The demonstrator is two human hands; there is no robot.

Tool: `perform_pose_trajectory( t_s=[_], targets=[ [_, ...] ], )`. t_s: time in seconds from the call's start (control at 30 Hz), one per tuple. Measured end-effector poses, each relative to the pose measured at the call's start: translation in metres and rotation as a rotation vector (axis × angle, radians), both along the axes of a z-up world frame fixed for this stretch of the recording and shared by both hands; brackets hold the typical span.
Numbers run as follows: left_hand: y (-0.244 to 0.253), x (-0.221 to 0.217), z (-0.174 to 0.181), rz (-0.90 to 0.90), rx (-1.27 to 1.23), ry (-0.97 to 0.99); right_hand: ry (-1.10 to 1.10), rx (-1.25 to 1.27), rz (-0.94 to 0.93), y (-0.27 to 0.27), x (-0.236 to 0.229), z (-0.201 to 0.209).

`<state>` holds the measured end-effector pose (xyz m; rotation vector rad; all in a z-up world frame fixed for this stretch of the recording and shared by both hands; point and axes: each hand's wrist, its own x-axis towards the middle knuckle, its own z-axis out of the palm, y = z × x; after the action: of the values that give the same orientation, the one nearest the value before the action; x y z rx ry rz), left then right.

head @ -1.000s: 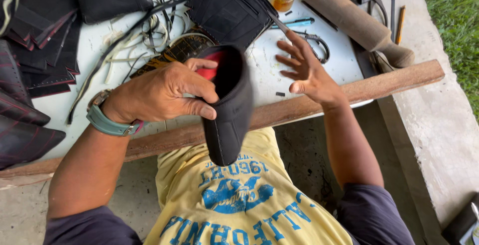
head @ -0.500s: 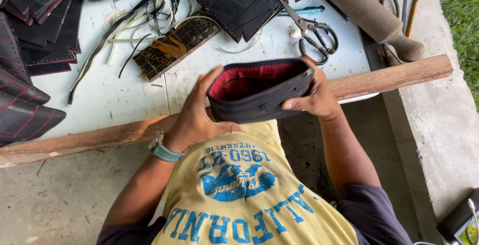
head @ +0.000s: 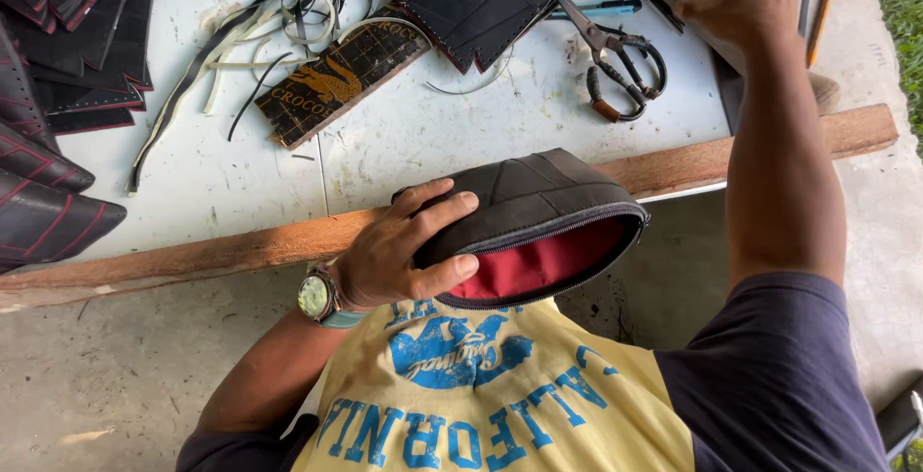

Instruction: The person assembles a small black leather pouch by inserting a cylindrical wooden form to shape the interior, then removes it and inspects the seams and edges. The person handles multiple similar pouches and leather pieces on a workbench, using shears to trim a strap and a wooden mallet to tap the pouch.

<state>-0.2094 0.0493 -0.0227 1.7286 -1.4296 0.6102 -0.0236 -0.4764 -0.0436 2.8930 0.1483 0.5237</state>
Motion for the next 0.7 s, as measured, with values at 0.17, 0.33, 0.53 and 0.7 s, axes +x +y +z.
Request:
perform_pose_trajectory(
  t_s=[0.17, 0.33, 0.53, 0.7],
  targets=[
    [0.001, -0.004, 0.001, -0.002, -0.028, 0.098, 0.193, 0.185, -0.213, -0.014, 0.004, -0.038],
    [-0.004, -0.011, -0.027, 0.066, 0.006, 0.274, 0.189, 0.210, -0.168, -0.012, -0.004, -0.034],
    [-0.001, -0.011, -0.049, -0.005, -0.103, 0.452, 0.048, 0.134, -0.009, -0.017, -0.014, -0.015],
    [0.000, -0.012, -0.048, 0.074, -0.033, 0.432, 0.091, 0.110, -0.095, -0.035, -0.011, 0.001]
  ],
)
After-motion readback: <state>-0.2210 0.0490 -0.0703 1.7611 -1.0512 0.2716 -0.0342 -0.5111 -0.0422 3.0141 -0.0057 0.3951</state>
